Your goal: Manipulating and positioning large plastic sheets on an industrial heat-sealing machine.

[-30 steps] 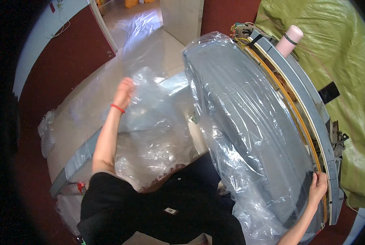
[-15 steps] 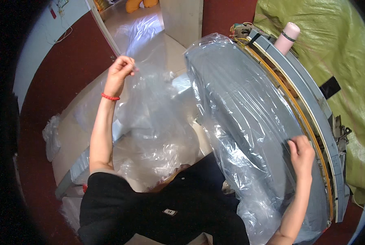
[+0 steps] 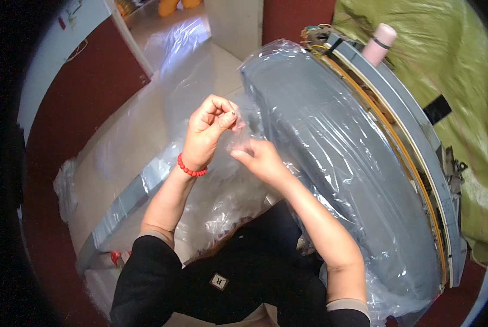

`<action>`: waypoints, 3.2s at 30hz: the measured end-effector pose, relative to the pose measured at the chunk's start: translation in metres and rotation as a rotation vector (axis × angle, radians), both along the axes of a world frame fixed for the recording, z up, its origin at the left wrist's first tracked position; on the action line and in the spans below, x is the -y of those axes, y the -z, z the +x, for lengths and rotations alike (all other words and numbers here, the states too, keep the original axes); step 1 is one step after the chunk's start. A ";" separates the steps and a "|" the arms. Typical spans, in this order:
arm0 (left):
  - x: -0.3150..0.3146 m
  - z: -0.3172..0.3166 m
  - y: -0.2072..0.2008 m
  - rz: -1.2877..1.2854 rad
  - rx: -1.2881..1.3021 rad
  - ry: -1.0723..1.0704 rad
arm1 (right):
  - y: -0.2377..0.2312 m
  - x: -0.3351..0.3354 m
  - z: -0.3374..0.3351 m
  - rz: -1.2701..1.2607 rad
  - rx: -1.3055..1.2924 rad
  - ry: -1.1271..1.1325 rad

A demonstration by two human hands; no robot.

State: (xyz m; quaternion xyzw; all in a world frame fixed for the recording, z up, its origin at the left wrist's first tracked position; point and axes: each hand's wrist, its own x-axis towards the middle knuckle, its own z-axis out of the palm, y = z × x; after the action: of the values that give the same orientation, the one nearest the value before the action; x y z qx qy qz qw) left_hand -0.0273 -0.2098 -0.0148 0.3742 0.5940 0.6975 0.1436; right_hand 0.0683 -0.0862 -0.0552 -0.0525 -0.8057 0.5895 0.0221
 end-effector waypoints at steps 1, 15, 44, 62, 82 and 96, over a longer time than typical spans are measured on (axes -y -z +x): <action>0.006 0.001 0.007 0.043 0.088 -0.020 | 0.008 -0.002 0.004 -0.003 0.013 -0.018; 0.129 0.028 0.285 -0.778 -0.092 -0.558 | -0.033 -0.054 0.035 -0.650 -0.133 0.463; -0.017 0.016 -0.009 0.012 -0.582 -0.278 | -0.090 -0.056 0.040 -0.094 -0.082 0.120; 0.039 -0.219 -0.092 -0.010 -0.830 -1.016 | -0.105 -0.072 0.124 -0.072 0.269 -0.211; -0.050 0.023 -0.099 -0.012 -1.104 0.086 | -0.132 -0.092 0.099 -0.109 -0.094 0.206; -0.014 -0.192 -0.108 -0.004 -0.706 -0.862 | -0.096 -0.089 0.146 -0.063 0.270 -0.061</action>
State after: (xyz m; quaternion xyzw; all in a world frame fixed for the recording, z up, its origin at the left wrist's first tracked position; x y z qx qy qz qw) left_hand -0.2188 -0.1958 0.0933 0.3080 0.7067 0.5241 -0.3620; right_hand 0.2141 0.0030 0.0413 -0.1075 -0.7837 0.6025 -0.1063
